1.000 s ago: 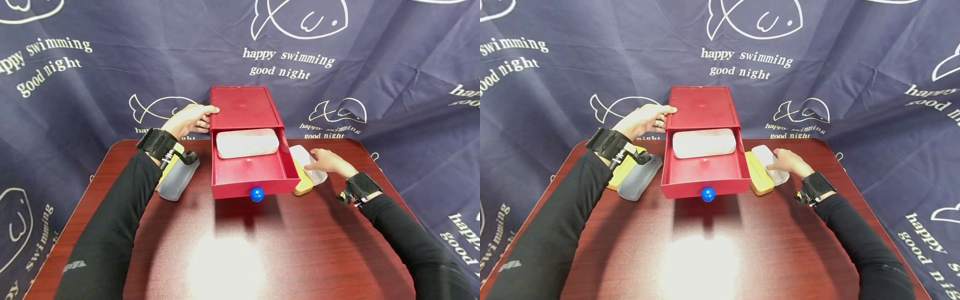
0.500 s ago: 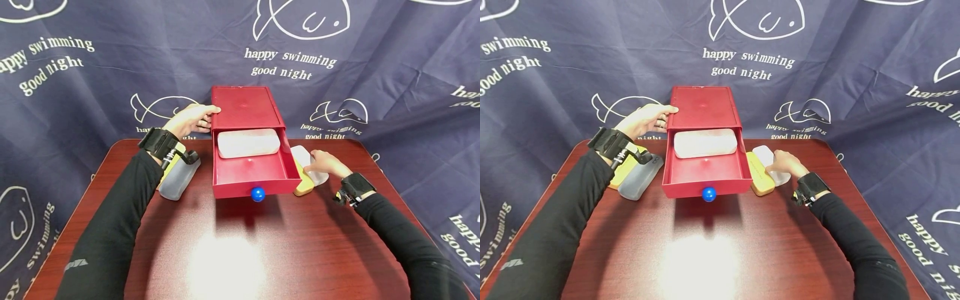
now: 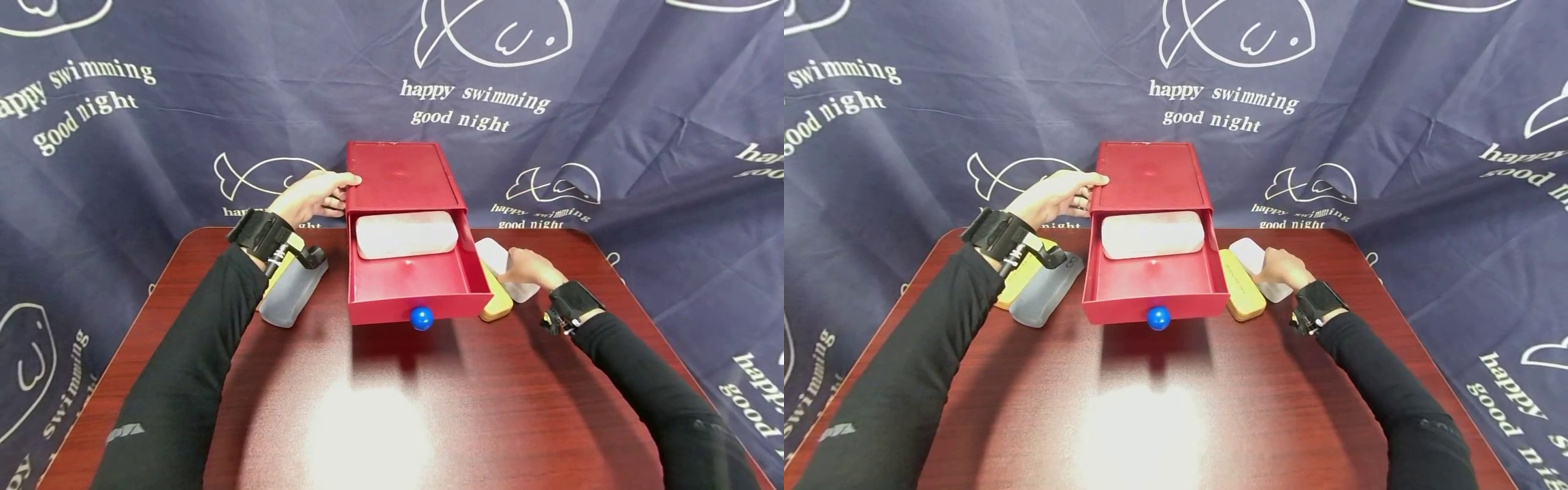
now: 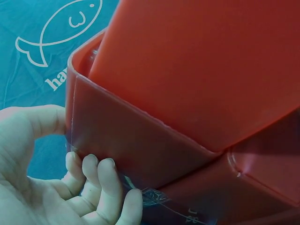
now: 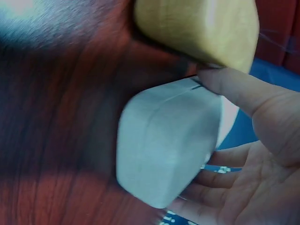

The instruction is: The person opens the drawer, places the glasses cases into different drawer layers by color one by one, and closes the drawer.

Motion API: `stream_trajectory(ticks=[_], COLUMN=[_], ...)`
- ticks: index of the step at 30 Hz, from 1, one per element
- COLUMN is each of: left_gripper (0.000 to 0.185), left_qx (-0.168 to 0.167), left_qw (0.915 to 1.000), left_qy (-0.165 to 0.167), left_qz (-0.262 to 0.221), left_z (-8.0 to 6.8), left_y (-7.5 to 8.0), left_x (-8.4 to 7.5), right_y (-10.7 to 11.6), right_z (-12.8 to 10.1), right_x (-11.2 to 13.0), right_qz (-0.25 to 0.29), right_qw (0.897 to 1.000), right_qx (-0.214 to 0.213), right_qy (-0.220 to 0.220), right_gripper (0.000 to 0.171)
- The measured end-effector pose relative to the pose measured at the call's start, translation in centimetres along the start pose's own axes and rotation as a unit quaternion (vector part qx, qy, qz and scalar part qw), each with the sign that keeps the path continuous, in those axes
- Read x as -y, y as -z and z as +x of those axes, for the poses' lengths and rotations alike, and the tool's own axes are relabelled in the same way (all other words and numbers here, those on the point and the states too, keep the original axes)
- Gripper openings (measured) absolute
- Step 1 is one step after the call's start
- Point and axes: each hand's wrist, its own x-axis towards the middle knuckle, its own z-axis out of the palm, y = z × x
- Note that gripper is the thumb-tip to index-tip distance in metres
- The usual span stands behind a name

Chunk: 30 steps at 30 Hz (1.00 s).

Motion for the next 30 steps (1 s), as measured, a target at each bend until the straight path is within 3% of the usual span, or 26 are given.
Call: stream_trajectory(ticks=[6, 14, 30], left_gripper=[0.033, 0.032, 0.027], left_qx=[-0.008, -0.009, 0.003], left_qw=[1.0000, 1.0000, 0.9999], left_qy=[0.005, 0.002, -0.002], left_qz=[-0.001, -0.002, -0.014], left_z=[-0.1, -0.1, -0.1], left_y=[0.0, 0.0, 0.1], left_x=[0.1, 0.0, 0.1], right_y=[-0.7, -0.5, 2.0], right_z=[0.4, 0.5, 0.4], right_x=[-0.2, -0.3, 0.2], right_qz=[-0.009, 0.012, -0.017], right_qw=[1.000, 1.000, 0.999], right_qx=[-0.006, -0.013, 0.026], right_qy=[-0.017, 0.013, -0.024], right_gripper=[0.052, 0.055, 0.080])
